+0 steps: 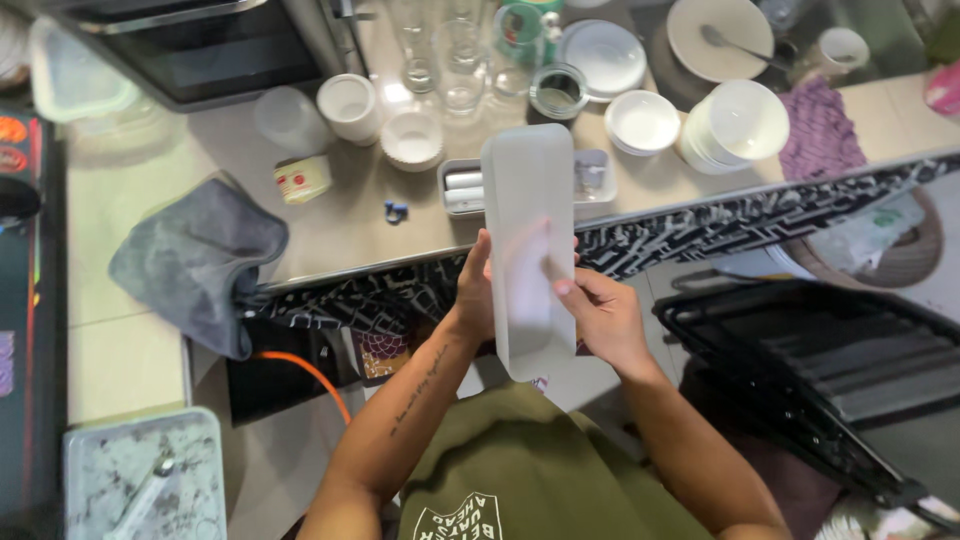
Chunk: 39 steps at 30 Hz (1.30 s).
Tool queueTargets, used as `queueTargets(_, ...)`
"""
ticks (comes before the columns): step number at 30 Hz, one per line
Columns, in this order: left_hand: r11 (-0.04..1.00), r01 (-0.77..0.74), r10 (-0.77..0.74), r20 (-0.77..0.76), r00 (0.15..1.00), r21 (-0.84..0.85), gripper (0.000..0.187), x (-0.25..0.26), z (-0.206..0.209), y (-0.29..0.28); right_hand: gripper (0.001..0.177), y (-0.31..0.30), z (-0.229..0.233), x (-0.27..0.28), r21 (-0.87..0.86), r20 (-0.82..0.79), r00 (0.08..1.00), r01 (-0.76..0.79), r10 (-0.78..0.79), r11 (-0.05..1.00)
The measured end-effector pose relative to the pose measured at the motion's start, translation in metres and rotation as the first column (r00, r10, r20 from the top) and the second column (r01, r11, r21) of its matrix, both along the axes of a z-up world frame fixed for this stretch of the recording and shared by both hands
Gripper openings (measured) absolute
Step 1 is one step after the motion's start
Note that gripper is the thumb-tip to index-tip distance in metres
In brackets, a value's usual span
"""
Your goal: The person wipes several small kitchen items with a gray cloth, including a plastic container, white cups, and a rectangular tray. They handle each item one at a time, wipe it, and place it back on the counter.
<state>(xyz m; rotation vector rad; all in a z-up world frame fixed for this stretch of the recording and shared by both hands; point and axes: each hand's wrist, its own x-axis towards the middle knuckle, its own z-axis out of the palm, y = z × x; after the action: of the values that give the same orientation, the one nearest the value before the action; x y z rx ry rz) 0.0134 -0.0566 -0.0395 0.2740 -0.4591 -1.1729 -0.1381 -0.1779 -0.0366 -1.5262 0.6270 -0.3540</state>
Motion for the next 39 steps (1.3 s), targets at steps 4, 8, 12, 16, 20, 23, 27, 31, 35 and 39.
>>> queueTargets(4, 0.968, -0.202, 0.175, 0.174, 0.969, 0.146, 0.088, 0.016, -0.006, 0.029, 0.029, 0.019, 0.028, 0.037, -0.474, 0.095, 0.994, 0.087, -0.047, 0.876)
queueTargets(8, 0.779, -0.593, 0.291, 0.721, 0.629, 0.203, 0.090, 0.020, -0.011, 0.057, 0.033, 0.045, 0.046, 0.076, 0.281, 0.494, 0.870, -0.171, 0.010, 0.944)
queueTargets(12, 0.657, -0.716, 0.440, 0.651, 0.619, 0.236, 0.097, 0.036, -0.007, 0.083, 0.038, 0.087, 0.032, 0.104, 0.097, 0.268, 0.904, -0.370, 0.334, 0.924)
queueTargets(16, 0.319, -0.939, 0.285, 0.931, 0.227, 0.131, 0.085, 0.057, 0.003, 0.119, 0.025, 0.106, 0.008, 0.114, 0.083, 0.137, 0.867, -0.493, 0.480, 0.866)
queueTargets(20, 0.005, -0.972, 0.138, 0.962, -0.234, -0.237, 0.074, 0.062, 0.014, 0.145, 0.025, 0.121, -0.017, 0.136, 0.019, 0.057, 0.877, -0.479, 0.477, 0.878)
queueTargets(23, -0.089, -0.958, 0.100, 0.954, -0.282, -0.274, 0.075, 0.073, 0.018, 0.164, 0.031, 0.138, -0.030, 0.156, 0.088, 0.165, 0.890, -0.444, 0.426, 0.892)
queueTargets(27, 0.354, -0.905, 0.580, 0.705, 0.410, 0.235, 0.079, 0.082, 0.008, 0.203, 0.036, 0.163, -0.033, 0.179, 0.121, 0.230, 0.867, -0.477, 0.443, 0.870)
queueTargets(31, 0.337, -0.886, 0.693, 0.553, 0.462, 0.317, 0.081, 0.076, -0.019, 0.252, 0.048, 0.196, -0.033, 0.214, 0.068, 0.083, 0.778, -0.628, 0.623, 0.775)
queueTargets(35, 0.156, -0.931, 0.826, 0.473, 0.307, 0.331, 0.071, 0.062, -0.044, 0.311, 0.061, 0.225, -0.039, 0.269, 0.237, -0.083, 0.754, -0.621, 0.652, 0.748)
queueTargets(39, 0.121, -0.910, 0.859, 0.417, 0.296, 0.396, 0.067, 0.041, -0.055, 0.350, 0.062, 0.264, -0.056, 0.310, 0.433, -0.308, 0.766, -0.415, 0.564, 0.800)
